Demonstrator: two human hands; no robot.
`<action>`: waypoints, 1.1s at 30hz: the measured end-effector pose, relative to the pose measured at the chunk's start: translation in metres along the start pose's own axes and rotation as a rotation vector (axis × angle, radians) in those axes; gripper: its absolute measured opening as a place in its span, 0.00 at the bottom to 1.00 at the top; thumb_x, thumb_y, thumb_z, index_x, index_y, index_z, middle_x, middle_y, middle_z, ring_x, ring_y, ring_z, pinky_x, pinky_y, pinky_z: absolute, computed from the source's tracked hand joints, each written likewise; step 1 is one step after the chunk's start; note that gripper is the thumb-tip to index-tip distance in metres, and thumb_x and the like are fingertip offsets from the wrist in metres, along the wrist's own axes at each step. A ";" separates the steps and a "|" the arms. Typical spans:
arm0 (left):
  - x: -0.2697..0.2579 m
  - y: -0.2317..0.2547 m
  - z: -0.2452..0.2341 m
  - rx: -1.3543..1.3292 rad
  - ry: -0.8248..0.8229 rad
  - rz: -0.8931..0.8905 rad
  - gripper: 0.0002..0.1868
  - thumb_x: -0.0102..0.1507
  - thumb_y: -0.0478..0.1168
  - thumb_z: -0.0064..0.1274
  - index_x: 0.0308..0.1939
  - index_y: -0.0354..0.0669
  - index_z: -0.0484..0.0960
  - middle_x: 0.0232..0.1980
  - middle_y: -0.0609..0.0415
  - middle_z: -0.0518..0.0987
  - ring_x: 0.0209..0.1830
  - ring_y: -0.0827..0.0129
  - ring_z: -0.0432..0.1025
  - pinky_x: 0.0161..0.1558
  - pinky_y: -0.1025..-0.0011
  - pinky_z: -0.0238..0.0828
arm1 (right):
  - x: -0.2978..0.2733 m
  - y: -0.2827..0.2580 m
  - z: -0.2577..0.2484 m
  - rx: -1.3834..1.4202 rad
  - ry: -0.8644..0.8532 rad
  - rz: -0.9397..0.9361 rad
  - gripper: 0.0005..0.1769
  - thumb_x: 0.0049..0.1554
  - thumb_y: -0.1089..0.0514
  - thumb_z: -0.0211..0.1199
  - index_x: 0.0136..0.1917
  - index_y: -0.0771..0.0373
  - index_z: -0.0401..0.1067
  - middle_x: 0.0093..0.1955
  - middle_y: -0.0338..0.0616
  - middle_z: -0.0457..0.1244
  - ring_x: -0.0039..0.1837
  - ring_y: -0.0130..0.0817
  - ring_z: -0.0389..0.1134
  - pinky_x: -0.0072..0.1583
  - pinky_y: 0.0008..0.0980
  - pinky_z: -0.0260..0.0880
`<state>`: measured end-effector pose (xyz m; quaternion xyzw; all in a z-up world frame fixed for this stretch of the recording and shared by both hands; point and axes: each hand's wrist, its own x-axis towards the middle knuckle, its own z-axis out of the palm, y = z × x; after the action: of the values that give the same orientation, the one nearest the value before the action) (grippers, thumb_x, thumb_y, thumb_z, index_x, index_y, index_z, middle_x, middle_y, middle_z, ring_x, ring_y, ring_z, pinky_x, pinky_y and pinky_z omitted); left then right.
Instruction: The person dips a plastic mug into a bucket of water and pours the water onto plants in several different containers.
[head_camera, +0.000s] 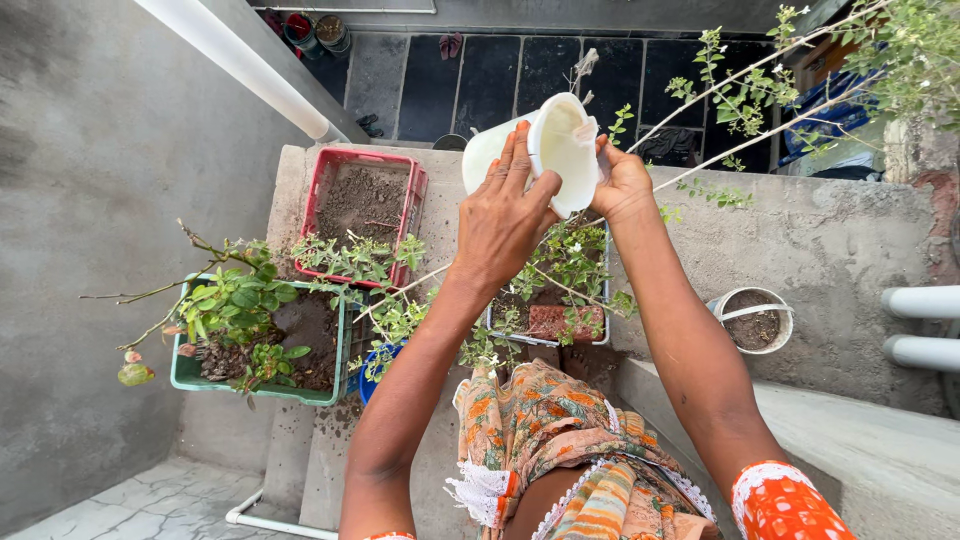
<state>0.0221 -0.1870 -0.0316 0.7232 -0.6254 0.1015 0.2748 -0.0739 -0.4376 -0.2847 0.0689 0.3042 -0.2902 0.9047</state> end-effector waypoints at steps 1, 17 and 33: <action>0.002 0.002 0.002 0.004 -0.005 0.004 0.18 0.57 0.45 0.68 0.45 0.49 0.76 0.76 0.30 0.62 0.76 0.45 0.63 0.65 0.54 0.72 | -0.002 -0.004 -0.001 -0.006 -0.006 -0.006 0.14 0.70 0.54 0.50 0.48 0.64 0.71 0.45 0.44 0.68 0.48 0.34 0.70 0.62 0.44 0.75; 0.028 0.031 0.036 -0.007 -0.033 0.033 0.19 0.56 0.42 0.68 0.46 0.49 0.76 0.75 0.28 0.62 0.75 0.44 0.63 0.66 0.54 0.72 | -0.017 -0.047 0.007 -0.121 -0.036 -0.061 0.16 0.69 0.53 0.49 0.59 0.66 0.71 0.62 0.56 0.68 0.64 0.49 0.70 0.67 0.56 0.72; 0.042 0.019 0.045 0.018 0.014 -0.049 0.20 0.56 0.43 0.68 0.47 0.47 0.74 0.76 0.28 0.61 0.75 0.42 0.63 0.65 0.54 0.73 | 0.035 -0.046 0.032 -0.185 -0.116 0.013 0.16 0.66 0.54 0.53 0.58 0.68 0.72 0.58 0.56 0.69 0.61 0.51 0.70 0.66 0.57 0.70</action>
<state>0.0037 -0.2473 -0.0430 0.7401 -0.6046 0.1052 0.2750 -0.0612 -0.5017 -0.2770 -0.0297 0.2762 -0.2586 0.9252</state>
